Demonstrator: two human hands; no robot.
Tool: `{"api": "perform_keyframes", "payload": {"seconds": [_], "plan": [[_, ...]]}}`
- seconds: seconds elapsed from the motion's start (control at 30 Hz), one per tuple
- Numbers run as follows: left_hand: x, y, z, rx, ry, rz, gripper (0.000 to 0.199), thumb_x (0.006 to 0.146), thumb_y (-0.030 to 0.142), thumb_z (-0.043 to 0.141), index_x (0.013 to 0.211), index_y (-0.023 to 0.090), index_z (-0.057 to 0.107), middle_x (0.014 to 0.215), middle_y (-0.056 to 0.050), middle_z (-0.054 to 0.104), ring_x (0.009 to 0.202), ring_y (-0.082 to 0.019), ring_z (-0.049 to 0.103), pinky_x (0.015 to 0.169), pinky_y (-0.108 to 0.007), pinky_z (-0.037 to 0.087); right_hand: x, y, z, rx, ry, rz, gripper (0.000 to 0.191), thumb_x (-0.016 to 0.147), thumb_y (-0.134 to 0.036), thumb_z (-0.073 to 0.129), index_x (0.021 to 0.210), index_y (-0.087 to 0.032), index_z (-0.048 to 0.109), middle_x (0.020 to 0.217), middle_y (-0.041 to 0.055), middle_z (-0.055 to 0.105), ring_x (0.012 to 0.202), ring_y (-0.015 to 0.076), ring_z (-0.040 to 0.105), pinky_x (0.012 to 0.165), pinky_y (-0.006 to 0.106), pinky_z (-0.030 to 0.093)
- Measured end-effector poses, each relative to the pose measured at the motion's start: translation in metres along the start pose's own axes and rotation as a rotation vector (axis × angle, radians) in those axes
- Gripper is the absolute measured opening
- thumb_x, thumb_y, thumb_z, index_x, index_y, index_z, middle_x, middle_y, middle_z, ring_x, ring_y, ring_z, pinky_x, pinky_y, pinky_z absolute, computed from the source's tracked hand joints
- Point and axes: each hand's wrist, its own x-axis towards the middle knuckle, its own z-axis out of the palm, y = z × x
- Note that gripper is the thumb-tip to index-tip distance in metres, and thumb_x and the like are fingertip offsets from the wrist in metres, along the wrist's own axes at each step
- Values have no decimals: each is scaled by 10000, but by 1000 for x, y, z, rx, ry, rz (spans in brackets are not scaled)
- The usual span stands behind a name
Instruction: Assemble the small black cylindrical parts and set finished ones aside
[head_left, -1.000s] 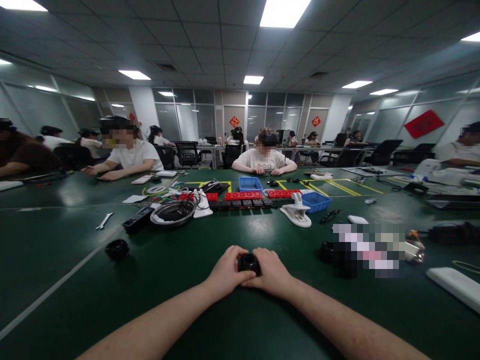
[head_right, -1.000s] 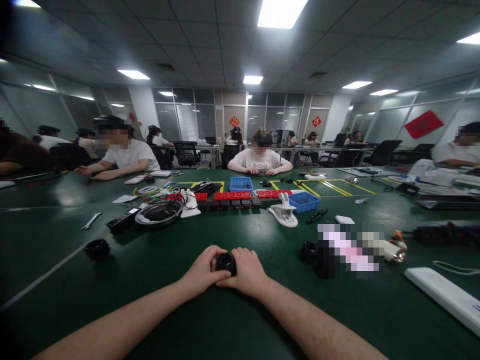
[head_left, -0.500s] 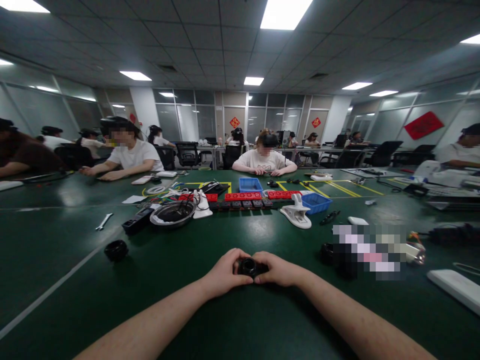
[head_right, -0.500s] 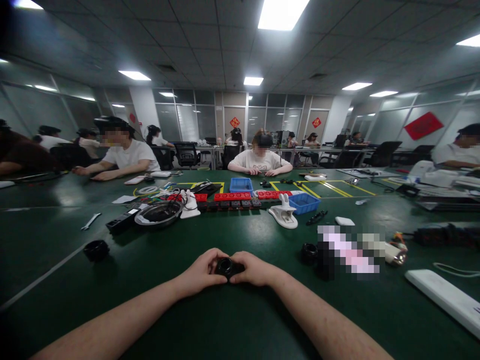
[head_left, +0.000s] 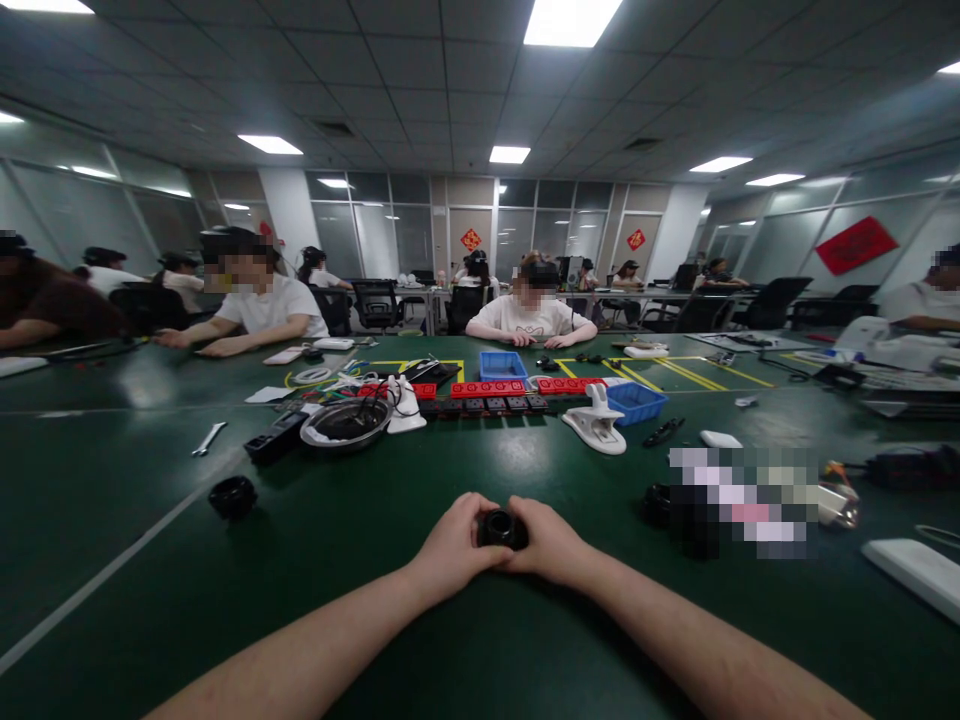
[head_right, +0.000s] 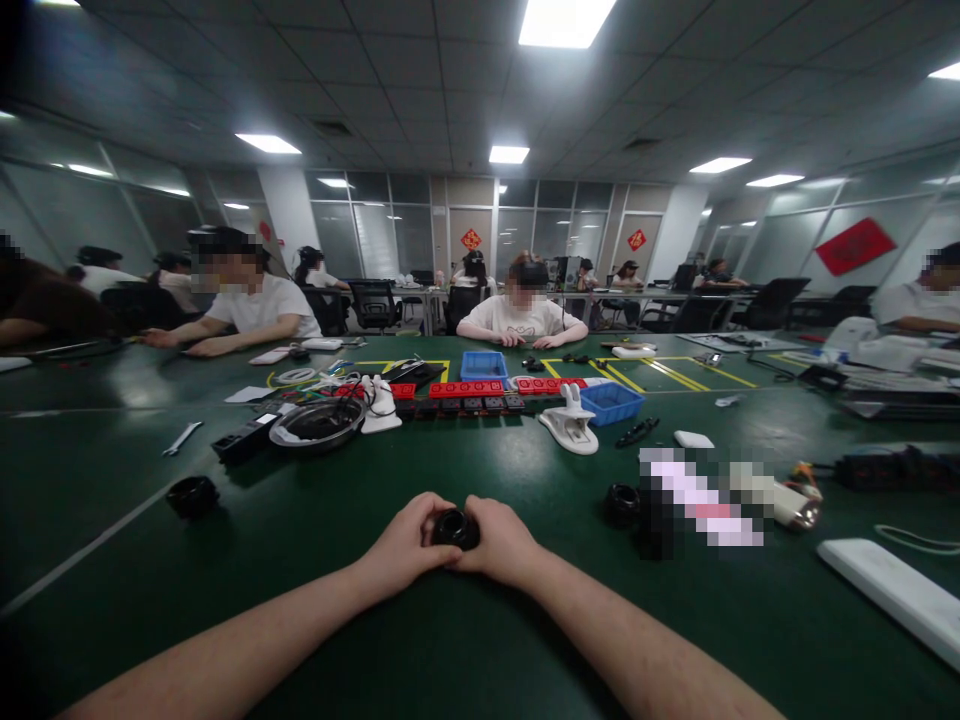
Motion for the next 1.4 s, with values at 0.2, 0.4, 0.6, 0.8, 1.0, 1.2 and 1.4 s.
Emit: {"api": "perform_keyframes", "payload": {"seconds": [0.2, 0.4, 0.6, 0.8, 1.0, 1.2, 1.4], "plan": [[1, -1, 1, 44, 50, 10, 337, 582, 265, 649, 863, 164, 493, 815, 1, 457, 625, -114, 428, 535, -210, 341, -3, -10, 2, -198, 87, 25, 443, 584, -565, 549, 766, -165, 497, 748, 47, 535, 698, 190, 486, 597, 271, 309], [3, -10, -4, 72, 11, 110, 326, 598, 302, 646, 866, 170, 515, 795, 7, 441, 657, -118, 422, 569, -214, 347, -5, 1, -14, 32, -77, -173, 541, 555, -481, 637, 989, -187, 503, 891, 38, 529, 818, 195, 472, 698, 289, 350], [3, -9, -8, 4, -128, 128, 370, 617, 304, 639, 943, 188, 506, 830, 8, 424, 608, -88, 409, 522, -190, 335, -1, 12, -25, 240, -243, -248, 258, 640, -229, 622, 884, -170, 567, 829, 0, 531, 789, 151, 477, 691, 245, 370], [2, -5, -11, -11, -183, 148, 411, 628, 291, 631, 1008, 218, 493, 833, 14, 401, 598, -78, 398, 517, -182, 330, 1, 13, -20, 257, -207, -211, 247, 592, -227, 660, 805, -152, 561, 751, -19, 511, 715, 132, 468, 620, 220, 353], [1, 1, -10, -8, -174, 111, 367, 621, 304, 636, 954, 206, 518, 820, 14, 403, 589, -80, 393, 506, -181, 325, 0, 14, -15, 226, -155, -135, 286, 559, -324, 679, 716, -154, 512, 690, -37, 498, 647, 107, 445, 539, 189, 310], [-2, 0, 1, 27, -3, 25, 350, 599, 248, 635, 923, 194, 513, 813, 13, 416, 564, -84, 392, 494, -192, 322, -3, 3, -4, -50, -18, -26, 393, 552, -507, 620, 703, -162, 508, 670, -2, 516, 596, 121, 442, 497, 208, 270], [-2, 1, 2, 40, 61, 16, 341, 604, 231, 621, 924, 190, 510, 844, -1, 435, 610, -109, 419, 529, -212, 341, -6, -8, 2, -213, 93, 11, 455, 582, -584, 542, 762, -167, 512, 736, 41, 553, 679, 185, 495, 588, 271, 315]]}}
